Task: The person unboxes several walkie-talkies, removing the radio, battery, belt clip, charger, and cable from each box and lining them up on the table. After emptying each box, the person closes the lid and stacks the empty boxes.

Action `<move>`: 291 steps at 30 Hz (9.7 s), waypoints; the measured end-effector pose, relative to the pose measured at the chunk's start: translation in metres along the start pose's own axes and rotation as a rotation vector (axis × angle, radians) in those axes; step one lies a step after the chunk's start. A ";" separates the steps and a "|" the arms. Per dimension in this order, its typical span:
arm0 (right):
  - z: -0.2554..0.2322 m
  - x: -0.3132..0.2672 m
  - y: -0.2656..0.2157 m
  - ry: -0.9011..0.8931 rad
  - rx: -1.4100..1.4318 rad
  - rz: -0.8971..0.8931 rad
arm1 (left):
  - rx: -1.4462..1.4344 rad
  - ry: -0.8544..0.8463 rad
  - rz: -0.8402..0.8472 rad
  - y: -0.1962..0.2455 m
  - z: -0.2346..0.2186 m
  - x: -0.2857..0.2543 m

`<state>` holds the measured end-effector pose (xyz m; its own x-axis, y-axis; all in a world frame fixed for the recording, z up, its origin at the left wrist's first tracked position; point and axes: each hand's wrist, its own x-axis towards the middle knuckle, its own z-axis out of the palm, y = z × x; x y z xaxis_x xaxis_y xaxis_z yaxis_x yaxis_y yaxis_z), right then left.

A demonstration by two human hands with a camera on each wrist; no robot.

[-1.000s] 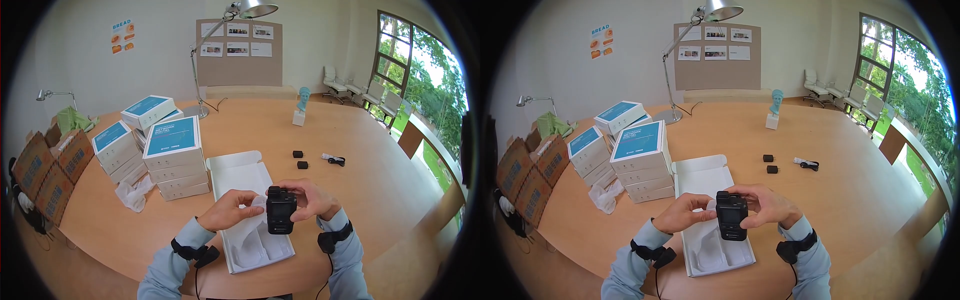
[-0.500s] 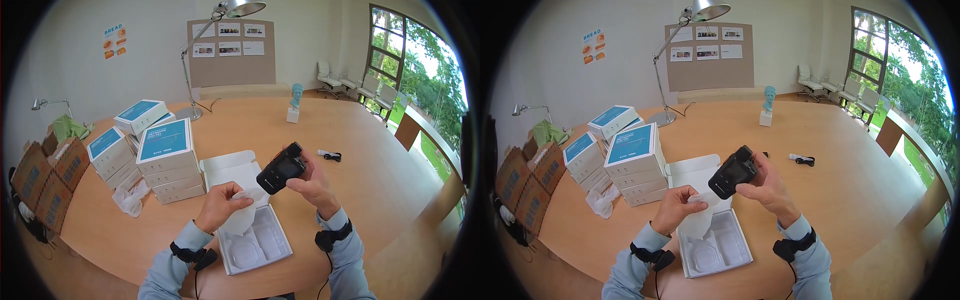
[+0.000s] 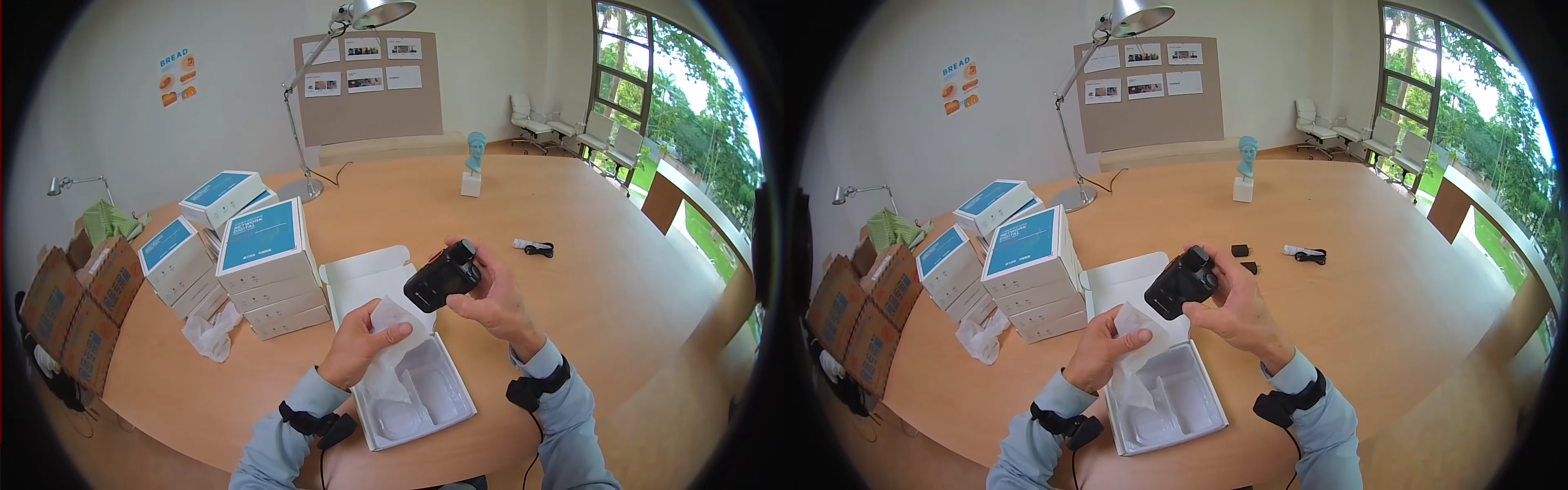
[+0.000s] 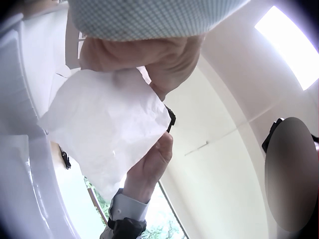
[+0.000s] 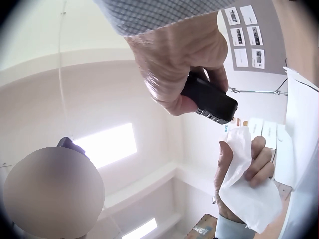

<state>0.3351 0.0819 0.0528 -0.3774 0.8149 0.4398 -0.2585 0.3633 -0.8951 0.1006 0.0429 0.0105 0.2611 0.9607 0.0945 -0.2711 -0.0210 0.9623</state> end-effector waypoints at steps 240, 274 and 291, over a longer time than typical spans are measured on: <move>0.006 -0.044 0.101 0.010 -0.385 0.336 | 1.012 -0.131 0.019 -0.055 0.011 -0.005; -0.012 -0.078 0.063 -0.479 -1.181 -0.167 | 1.346 -0.562 0.229 -0.066 0.005 -0.012; -0.202 0.042 0.220 0.181 -1.430 0.083 | 0.872 -0.207 0.215 0.029 -0.010 -0.012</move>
<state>0.4424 0.2870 -0.1402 -0.2031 0.8611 0.4661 0.8943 0.3570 -0.2698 0.0804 0.0337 0.0352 0.4695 0.8448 0.2567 0.4396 -0.4757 0.7619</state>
